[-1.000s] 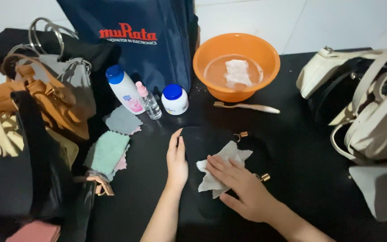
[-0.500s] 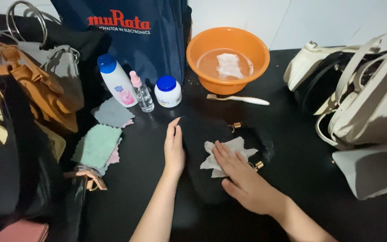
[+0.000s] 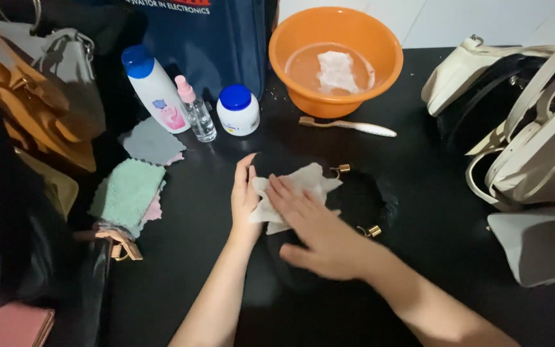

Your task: Cleaning a black leather handbag using a spray cleaner and multiple cloths to wipe and buff the surface.

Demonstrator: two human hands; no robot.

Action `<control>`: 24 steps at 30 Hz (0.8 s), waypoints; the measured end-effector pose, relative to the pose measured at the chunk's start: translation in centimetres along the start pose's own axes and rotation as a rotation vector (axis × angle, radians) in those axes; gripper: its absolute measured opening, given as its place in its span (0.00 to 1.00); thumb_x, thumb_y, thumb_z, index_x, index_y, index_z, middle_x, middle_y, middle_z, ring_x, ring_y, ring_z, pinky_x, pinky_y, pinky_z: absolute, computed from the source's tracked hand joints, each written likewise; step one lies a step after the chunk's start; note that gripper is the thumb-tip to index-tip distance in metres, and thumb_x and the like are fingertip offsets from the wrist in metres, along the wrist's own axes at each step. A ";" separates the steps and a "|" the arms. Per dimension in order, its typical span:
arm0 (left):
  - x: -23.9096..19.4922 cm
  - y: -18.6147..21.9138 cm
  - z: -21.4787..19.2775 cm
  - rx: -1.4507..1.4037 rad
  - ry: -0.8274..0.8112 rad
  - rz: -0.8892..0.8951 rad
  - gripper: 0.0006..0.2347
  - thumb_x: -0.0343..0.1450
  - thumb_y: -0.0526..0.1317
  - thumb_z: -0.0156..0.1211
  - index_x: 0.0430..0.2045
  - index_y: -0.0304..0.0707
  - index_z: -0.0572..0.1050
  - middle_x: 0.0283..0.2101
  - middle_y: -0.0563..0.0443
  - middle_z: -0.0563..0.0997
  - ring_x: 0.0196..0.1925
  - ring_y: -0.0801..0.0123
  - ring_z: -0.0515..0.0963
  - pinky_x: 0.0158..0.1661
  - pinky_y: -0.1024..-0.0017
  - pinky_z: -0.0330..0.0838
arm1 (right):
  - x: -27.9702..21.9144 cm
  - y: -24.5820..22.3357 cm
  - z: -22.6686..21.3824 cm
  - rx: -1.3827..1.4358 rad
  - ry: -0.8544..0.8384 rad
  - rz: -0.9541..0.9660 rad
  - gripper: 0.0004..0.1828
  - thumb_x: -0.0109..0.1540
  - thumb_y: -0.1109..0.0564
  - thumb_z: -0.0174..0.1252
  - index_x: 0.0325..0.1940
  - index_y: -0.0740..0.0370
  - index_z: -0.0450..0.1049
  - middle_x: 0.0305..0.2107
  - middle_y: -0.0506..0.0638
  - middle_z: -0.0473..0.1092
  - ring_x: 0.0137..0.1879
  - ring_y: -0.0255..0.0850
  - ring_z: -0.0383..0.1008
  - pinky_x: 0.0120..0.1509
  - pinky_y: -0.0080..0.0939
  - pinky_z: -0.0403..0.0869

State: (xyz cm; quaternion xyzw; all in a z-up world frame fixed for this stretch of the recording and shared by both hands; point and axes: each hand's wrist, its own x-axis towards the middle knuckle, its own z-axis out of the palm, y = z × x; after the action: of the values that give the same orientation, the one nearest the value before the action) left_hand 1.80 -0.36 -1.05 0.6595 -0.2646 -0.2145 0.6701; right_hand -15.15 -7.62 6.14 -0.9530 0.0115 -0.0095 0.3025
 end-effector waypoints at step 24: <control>-0.1 -0.5 0.2 0.064 -0.012 0.090 0.20 0.78 0.53 0.36 0.56 0.43 0.70 0.57 0.54 0.77 0.60 0.70 0.75 0.59 0.73 0.64 | -0.4 4.5 0.0 0.035 0.163 0.312 0.43 0.71 0.40 0.36 0.80 0.67 0.29 0.79 0.61 0.27 0.84 0.53 0.24 0.82 0.52 0.33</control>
State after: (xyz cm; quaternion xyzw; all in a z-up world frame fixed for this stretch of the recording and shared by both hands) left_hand 1.61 -0.49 -1.55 0.6668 -0.3048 -0.1794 0.6560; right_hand -15.65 -11.27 3.59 -0.9303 0.1838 -0.0399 0.3149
